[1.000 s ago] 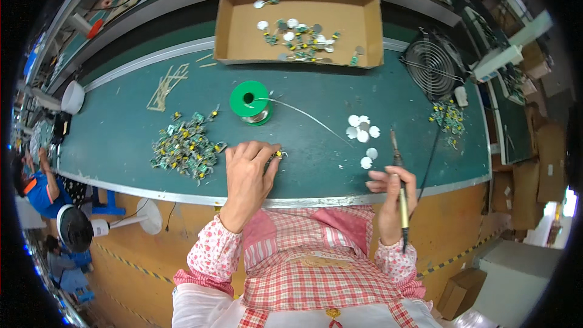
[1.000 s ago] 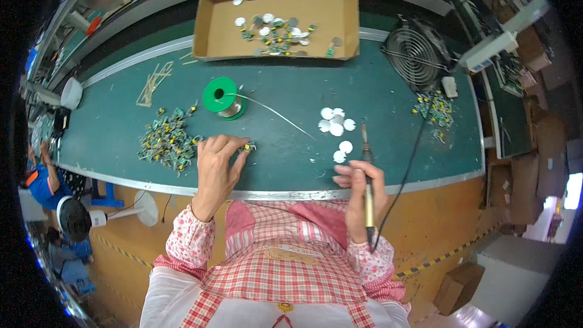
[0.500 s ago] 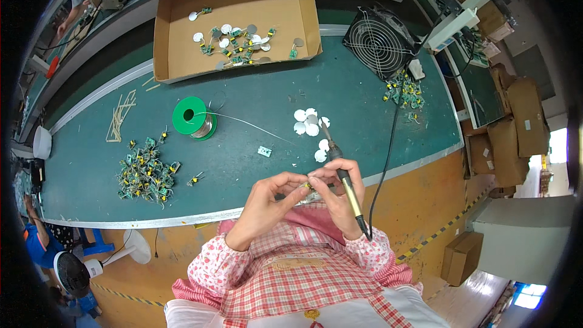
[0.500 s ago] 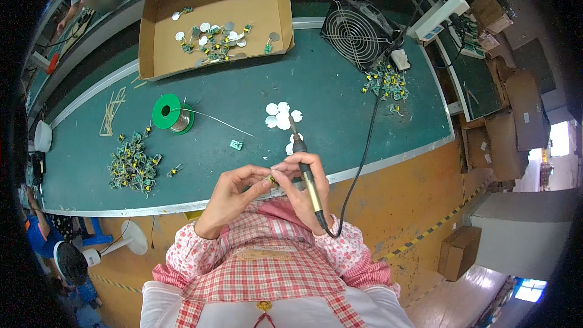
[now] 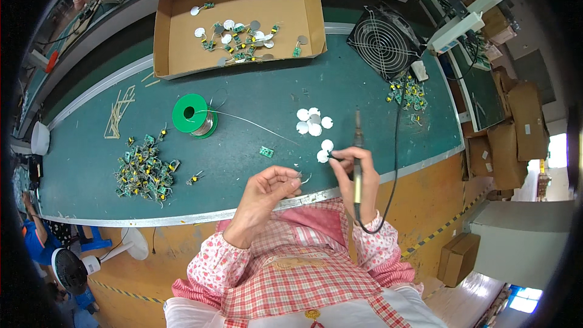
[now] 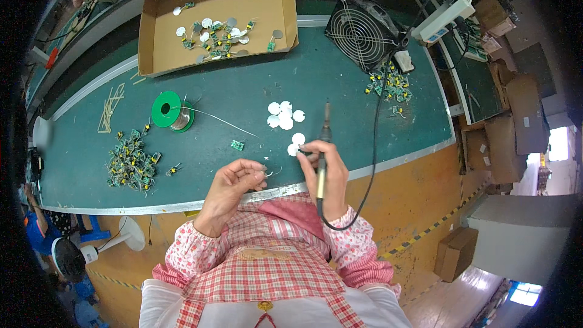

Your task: The person solders small electrical components onto circular plastic bases using a soldering iron and solder wire.

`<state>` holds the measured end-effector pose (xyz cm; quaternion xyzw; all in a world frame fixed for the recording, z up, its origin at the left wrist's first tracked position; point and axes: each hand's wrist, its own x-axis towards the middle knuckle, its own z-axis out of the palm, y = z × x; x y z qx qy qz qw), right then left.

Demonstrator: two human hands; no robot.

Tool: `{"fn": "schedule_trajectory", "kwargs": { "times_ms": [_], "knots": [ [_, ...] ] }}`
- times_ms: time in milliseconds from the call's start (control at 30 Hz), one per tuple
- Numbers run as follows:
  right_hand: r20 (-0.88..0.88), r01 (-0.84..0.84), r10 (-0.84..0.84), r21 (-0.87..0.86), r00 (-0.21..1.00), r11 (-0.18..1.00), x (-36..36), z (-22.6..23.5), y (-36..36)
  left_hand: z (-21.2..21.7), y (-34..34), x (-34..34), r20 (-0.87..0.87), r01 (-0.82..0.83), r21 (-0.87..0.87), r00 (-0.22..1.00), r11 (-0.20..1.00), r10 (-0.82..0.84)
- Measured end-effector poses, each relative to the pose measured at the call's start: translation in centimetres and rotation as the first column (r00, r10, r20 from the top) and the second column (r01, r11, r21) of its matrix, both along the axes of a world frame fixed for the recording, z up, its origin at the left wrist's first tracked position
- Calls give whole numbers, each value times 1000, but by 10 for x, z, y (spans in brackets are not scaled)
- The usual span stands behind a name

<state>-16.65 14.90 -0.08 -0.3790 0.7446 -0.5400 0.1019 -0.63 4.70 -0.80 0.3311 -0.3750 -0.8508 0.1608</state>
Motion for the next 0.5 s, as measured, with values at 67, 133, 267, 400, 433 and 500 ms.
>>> {"fn": "schedule_trajectory", "kwargs": {
  "times_ms": [67,133,267,400,433,500],
  "knots": [
    [-338,-82,123,134,933,988,-5,-2,-12,0,-4,0,-10,8,-25,1000,1000,-8],
    [-368,-142,192,159,910,977,-8,-11,-19,1,-8,0,-17,7,-58,1000,998,-8],
    [-375,-177,221,149,901,973,-1,-1,-18,1,4,10,-39,-55,-180,998,982,49],
    [-344,15,23,107,939,994,0,-19,20,-24,13,-6,-157,59,-110,985,992,-76],
    [-410,24,2,60,912,998,1,-20,27,-28,18,-11,-168,47,-139,983,989,-70],
    [-461,15,11,52,887,999,0,-24,36,-20,22,-12,-117,69,-136,990,988,-85]
  ]
}}
